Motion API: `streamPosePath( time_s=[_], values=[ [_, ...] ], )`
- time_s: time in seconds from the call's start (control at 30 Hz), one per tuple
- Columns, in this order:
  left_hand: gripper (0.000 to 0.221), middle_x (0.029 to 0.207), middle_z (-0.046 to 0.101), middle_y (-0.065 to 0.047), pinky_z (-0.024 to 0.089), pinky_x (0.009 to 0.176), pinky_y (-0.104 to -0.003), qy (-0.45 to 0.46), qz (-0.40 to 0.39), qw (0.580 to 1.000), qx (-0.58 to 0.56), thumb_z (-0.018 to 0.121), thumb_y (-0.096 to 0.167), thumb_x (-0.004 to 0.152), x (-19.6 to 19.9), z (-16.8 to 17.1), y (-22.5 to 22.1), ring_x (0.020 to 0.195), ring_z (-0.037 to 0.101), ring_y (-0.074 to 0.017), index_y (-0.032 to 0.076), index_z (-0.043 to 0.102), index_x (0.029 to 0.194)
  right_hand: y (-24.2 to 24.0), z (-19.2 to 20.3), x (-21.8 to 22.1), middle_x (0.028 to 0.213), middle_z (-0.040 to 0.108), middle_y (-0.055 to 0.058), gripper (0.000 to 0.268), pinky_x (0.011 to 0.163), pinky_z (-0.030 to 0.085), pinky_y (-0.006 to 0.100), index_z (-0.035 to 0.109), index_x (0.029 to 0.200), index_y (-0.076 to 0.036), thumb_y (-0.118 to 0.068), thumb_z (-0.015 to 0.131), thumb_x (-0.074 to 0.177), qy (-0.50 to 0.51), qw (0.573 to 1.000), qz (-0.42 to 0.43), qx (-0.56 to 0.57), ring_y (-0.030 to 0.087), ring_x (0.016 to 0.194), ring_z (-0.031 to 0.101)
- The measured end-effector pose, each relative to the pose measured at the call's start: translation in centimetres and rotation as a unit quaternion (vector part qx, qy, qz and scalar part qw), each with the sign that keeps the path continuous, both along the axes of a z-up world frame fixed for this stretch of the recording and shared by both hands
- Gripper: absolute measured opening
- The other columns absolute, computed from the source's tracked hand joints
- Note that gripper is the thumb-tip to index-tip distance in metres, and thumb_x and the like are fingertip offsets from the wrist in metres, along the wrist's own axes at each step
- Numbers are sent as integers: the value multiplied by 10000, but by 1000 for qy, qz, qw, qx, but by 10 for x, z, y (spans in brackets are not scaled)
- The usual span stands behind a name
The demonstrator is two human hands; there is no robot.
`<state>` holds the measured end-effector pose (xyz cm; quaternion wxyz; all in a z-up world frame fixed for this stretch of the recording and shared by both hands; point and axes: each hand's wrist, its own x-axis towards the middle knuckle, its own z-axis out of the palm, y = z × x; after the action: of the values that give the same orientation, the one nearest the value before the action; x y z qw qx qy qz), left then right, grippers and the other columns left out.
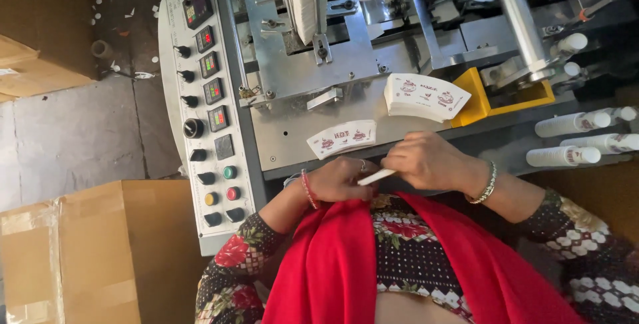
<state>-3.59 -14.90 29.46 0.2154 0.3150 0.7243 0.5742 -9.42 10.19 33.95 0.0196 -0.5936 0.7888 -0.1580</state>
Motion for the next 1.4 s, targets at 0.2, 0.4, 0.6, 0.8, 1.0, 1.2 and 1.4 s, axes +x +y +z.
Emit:
streamPosePath(
  time_s=[0.2, 0.4, 0.6, 0.8, 1.0, 1.2, 1.4],
  values=[
    [543, 764, 722, -164, 541, 660, -391, -37, 41, 989, -135, 830, 488, 742, 5, 3, 19, 688, 712, -265, -4, 728, 946, -18, 48, 25, 749, 605, 11, 99, 695, 498, 354, 652, 841, -95, -192, 645, 821, 172, 978, 104, 44, 194, 758, 634],
    [497, 863, 729, -226, 591, 724, -415, 59, 190, 968, -151, 827, 427, 798, 34, -62, 33, 795, 748, -359, -25, 708, 967, -22, 10, 12, 1004, 647, 72, 414, 861, 487, 365, 649, 989, -79, -363, 651, 687, -28, 996, 53, -72, 258, 995, 617],
    [411, 824, 724, -222, 594, 679, -406, 65, 236, 966, -88, 784, 362, 774, 32, -72, 27, 752, 744, -352, -31, 720, 879, -50, -5, 21, 721, 677, 74, 411, 721, 549, 405, 684, 693, -87, -420, 670, 933, 41, 989, -134, 54, 263, 767, 680],
    [334, 744, 699, -234, 592, 662, -401, -4, 240, 959, -152, 754, 279, 748, 35, -156, 28, 692, 723, -351, -45, 699, 808, -59, -71, 18, 608, 659, 58, 423, 564, 535, 387, 689, 631, -121, -376, 640, 965, 29, 991, -132, -8, 249, 586, 681],
    [349, 654, 723, -137, 582, 525, -381, -74, 237, 966, -65, 718, 288, 717, -5, -58, -16, 554, 731, -257, 2, 706, 917, -83, 20, -16, 772, 718, 80, 377, 773, 531, 459, 716, 797, -69, -437, 675, 870, 77, 997, -12, -15, 259, 870, 680],
    [524, 793, 756, -175, 563, 676, -398, -12, 219, 961, -170, 672, 515, 957, -43, -44, -63, 717, 751, -255, 5, 784, 1004, -70, -38, -67, 1068, 679, 117, 299, 956, 497, 421, 703, 1231, -43, -131, 695, 945, -133, 986, -79, -63, 313, 1062, 617],
    [652, 1175, 623, -146, 515, 985, -432, 220, 257, 873, -352, 818, 430, 758, -35, -75, -24, 1174, 602, -336, -2, 645, 1215, -86, -96, -52, 1067, 685, 139, 274, 947, 505, 449, 702, 1051, 12, -134, 760, 827, -32, 985, -149, -80, 352, 1082, 616]
  ],
)
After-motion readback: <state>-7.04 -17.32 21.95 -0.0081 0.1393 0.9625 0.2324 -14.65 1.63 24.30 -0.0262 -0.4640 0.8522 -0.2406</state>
